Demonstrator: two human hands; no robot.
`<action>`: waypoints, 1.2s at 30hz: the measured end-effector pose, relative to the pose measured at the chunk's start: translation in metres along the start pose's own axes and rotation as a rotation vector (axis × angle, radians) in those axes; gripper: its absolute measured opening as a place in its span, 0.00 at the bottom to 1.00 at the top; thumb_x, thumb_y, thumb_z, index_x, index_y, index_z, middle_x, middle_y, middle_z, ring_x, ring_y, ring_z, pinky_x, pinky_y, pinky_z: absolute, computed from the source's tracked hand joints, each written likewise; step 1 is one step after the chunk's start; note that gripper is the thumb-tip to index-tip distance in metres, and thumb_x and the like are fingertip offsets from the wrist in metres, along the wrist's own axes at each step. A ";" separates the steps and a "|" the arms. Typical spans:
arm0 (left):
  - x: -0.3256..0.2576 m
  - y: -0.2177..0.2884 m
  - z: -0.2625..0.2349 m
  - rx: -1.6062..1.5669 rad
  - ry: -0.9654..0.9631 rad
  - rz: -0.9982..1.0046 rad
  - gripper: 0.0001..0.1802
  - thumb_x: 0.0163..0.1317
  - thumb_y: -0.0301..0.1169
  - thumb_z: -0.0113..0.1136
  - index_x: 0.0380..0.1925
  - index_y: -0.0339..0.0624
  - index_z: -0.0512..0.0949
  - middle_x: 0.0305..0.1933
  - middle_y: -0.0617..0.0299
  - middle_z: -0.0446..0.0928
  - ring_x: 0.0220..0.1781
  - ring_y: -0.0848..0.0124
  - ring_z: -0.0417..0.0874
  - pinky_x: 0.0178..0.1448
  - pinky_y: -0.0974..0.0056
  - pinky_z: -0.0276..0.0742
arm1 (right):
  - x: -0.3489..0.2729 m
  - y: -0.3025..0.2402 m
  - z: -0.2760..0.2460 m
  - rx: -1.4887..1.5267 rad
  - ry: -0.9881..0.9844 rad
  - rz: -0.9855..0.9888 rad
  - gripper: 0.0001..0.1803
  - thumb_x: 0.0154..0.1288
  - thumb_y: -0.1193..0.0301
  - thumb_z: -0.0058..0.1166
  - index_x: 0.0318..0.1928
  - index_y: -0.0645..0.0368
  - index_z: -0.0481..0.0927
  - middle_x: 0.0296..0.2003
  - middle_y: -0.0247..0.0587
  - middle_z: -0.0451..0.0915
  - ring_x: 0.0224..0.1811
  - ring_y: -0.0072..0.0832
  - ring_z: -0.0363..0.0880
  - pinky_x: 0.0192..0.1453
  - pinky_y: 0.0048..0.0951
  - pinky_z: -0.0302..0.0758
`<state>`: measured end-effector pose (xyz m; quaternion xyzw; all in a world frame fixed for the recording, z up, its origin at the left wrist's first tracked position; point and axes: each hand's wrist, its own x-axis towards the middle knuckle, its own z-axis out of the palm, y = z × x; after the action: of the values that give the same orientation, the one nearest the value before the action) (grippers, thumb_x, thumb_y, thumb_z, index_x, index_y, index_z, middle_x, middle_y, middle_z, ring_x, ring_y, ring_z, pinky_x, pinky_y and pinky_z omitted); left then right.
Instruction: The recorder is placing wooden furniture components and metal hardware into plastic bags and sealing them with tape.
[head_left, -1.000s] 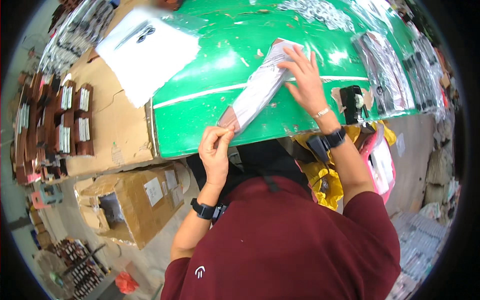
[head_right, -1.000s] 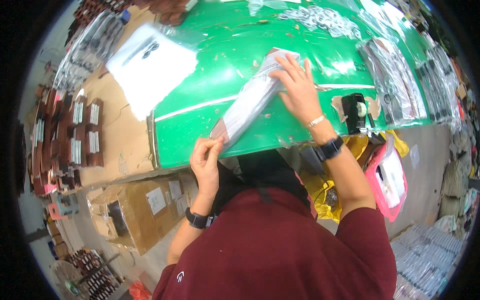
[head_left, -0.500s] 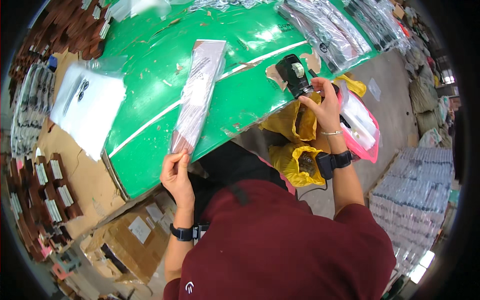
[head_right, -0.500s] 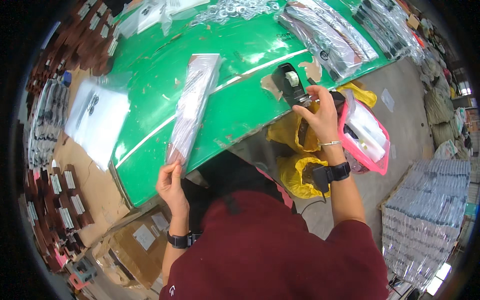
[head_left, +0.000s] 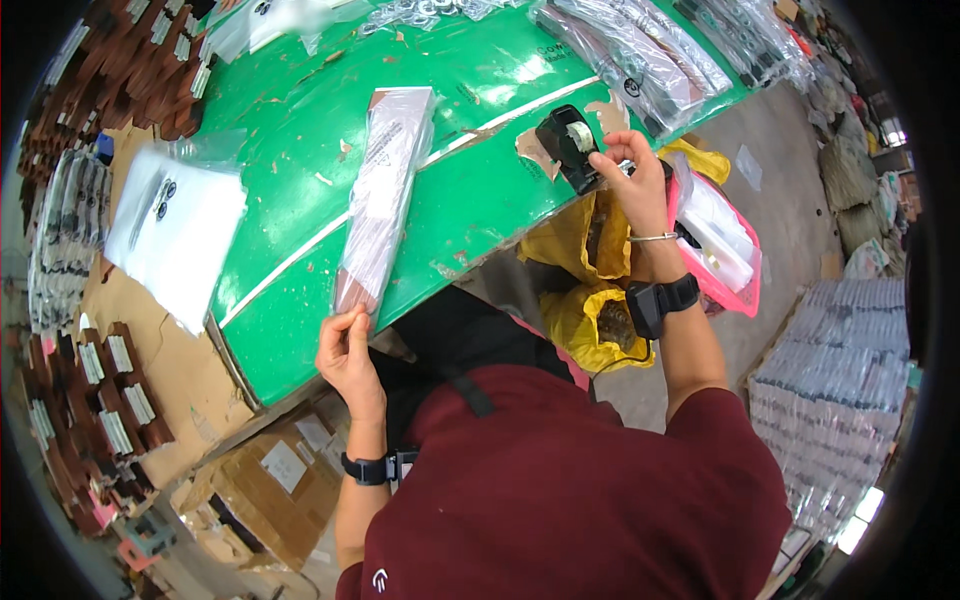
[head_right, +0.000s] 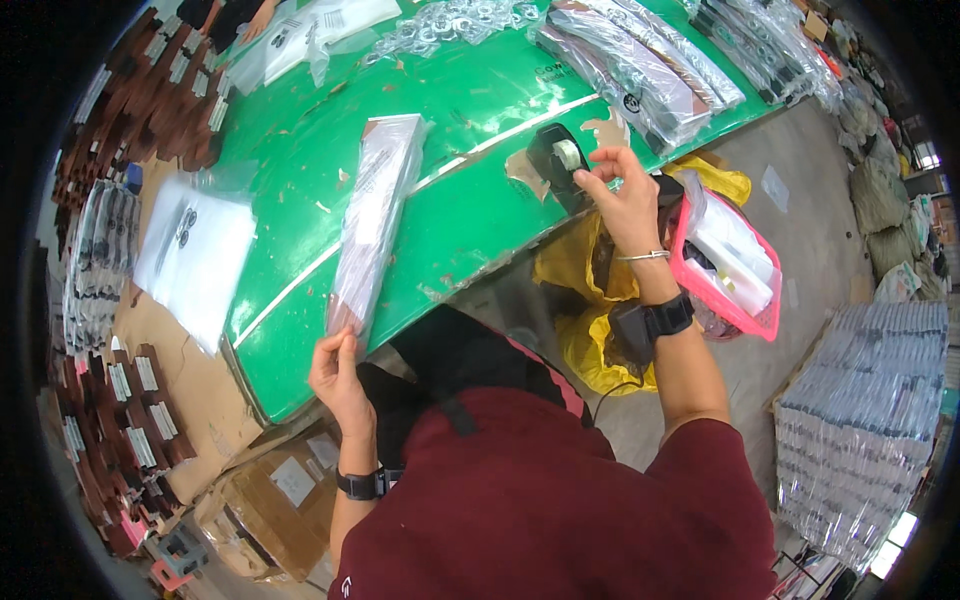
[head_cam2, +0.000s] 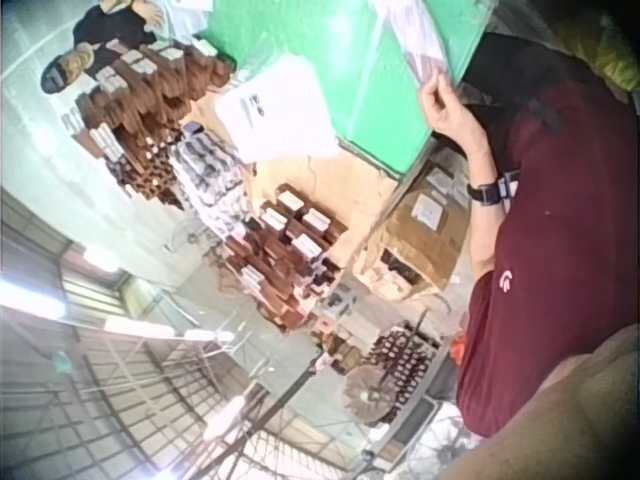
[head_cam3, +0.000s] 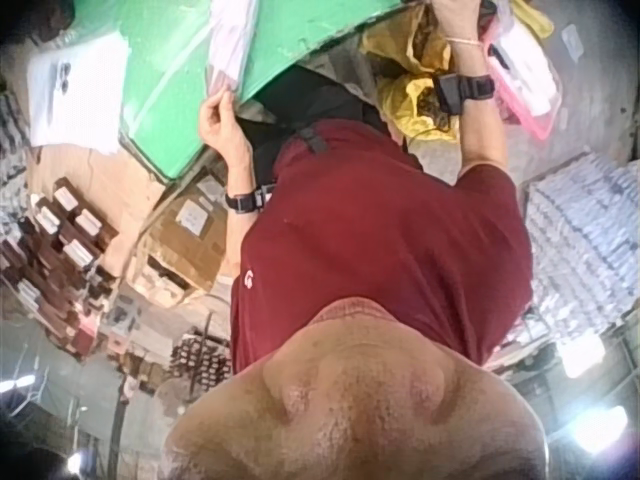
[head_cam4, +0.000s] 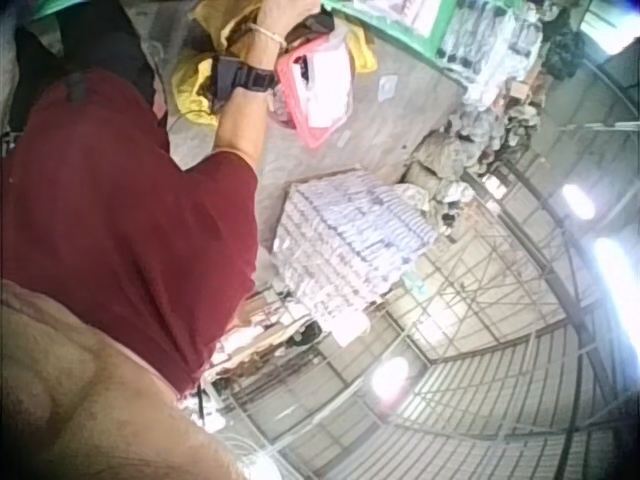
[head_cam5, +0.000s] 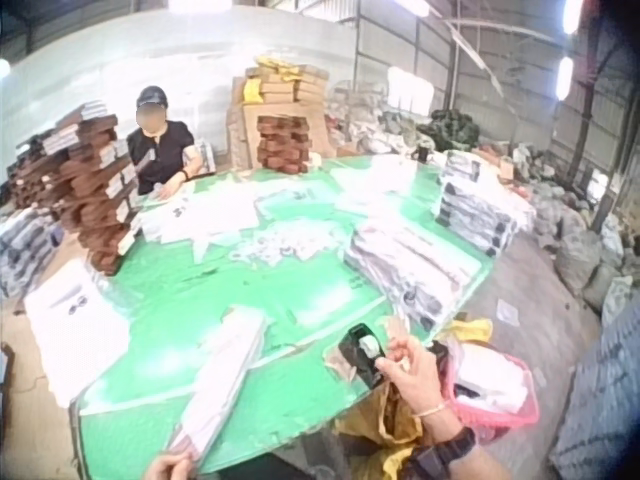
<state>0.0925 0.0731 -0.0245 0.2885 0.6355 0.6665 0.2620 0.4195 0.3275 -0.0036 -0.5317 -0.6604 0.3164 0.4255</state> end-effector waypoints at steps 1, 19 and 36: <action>0.001 0.000 0.000 0.010 0.004 0.005 0.02 0.69 0.18 0.63 0.40 0.33 0.82 0.44 0.60 0.83 0.46 0.77 0.81 0.53 0.72 0.77 | 0.000 -0.007 -0.002 -0.014 0.019 -0.016 0.20 0.61 0.68 0.71 0.51 0.61 0.80 0.31 0.31 0.84 0.37 0.18 0.81 0.45 0.23 0.75; 0.002 0.001 0.002 0.017 0.016 -0.021 0.02 0.69 0.19 0.63 0.40 0.33 0.82 0.44 0.61 0.83 0.46 0.76 0.81 0.54 0.71 0.76 | -0.061 0.038 -0.014 0.582 -0.022 0.287 0.11 0.71 0.70 0.64 0.50 0.60 0.82 0.37 0.24 0.82 0.37 0.12 0.74 0.43 0.17 0.69; 0.002 -0.004 0.003 0.024 0.000 0.026 0.02 0.67 0.20 0.66 0.37 0.33 0.84 0.39 0.63 0.82 0.43 0.78 0.81 0.49 0.73 0.77 | -0.085 -0.047 0.057 0.531 -0.560 0.275 0.05 0.71 0.70 0.63 0.41 0.56 0.81 0.35 0.24 0.80 0.39 0.12 0.76 0.44 0.19 0.73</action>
<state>0.0926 0.0770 -0.0279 0.2997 0.6397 0.6623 0.2496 0.3536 0.2358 -0.0071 -0.3804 -0.5687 0.6622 0.3054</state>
